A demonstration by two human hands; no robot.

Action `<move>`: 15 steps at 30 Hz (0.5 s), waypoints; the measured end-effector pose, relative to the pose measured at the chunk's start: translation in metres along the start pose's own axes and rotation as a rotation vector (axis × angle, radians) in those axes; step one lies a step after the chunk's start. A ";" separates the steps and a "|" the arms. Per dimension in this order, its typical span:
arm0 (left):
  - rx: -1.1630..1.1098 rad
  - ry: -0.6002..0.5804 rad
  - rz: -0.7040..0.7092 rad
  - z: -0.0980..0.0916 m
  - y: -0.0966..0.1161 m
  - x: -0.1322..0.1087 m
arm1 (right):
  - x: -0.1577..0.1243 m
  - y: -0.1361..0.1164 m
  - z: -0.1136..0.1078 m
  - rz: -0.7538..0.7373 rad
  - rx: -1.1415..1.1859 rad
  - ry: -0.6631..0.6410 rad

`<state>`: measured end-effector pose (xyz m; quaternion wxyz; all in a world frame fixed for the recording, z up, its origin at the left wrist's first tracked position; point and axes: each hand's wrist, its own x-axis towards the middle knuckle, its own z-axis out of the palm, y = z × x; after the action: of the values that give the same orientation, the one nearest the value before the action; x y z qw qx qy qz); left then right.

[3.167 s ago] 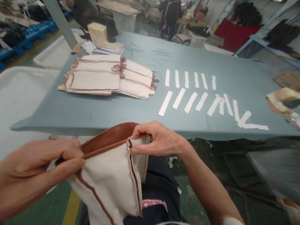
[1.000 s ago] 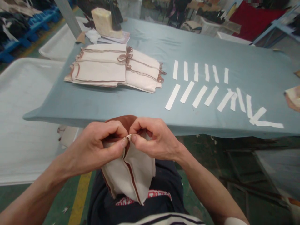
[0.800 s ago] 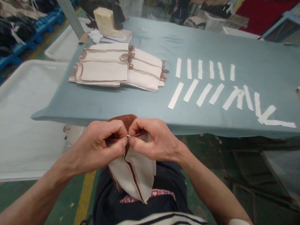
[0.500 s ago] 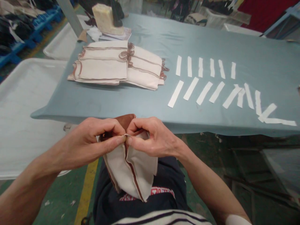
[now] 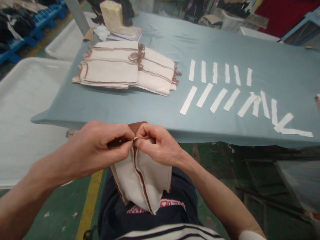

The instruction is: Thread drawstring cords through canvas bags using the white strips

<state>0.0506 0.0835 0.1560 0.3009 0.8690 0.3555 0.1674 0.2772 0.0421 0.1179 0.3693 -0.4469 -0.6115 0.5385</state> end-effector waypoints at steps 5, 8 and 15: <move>-0.058 -0.090 0.017 -0.006 -0.006 0.005 | 0.001 0.000 -0.003 -0.012 -0.122 -0.021; -0.059 -0.136 0.051 -0.012 -0.002 0.008 | 0.000 -0.010 -0.005 -0.081 -0.259 -0.018; 0.020 -0.130 0.129 -0.027 0.013 0.010 | 0.000 -0.037 -0.005 -0.125 -0.592 0.036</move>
<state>0.0506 0.0942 0.1852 0.3030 0.9021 0.2801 0.1259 0.2759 0.0430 0.1547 0.2659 -0.5061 -0.7617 0.3050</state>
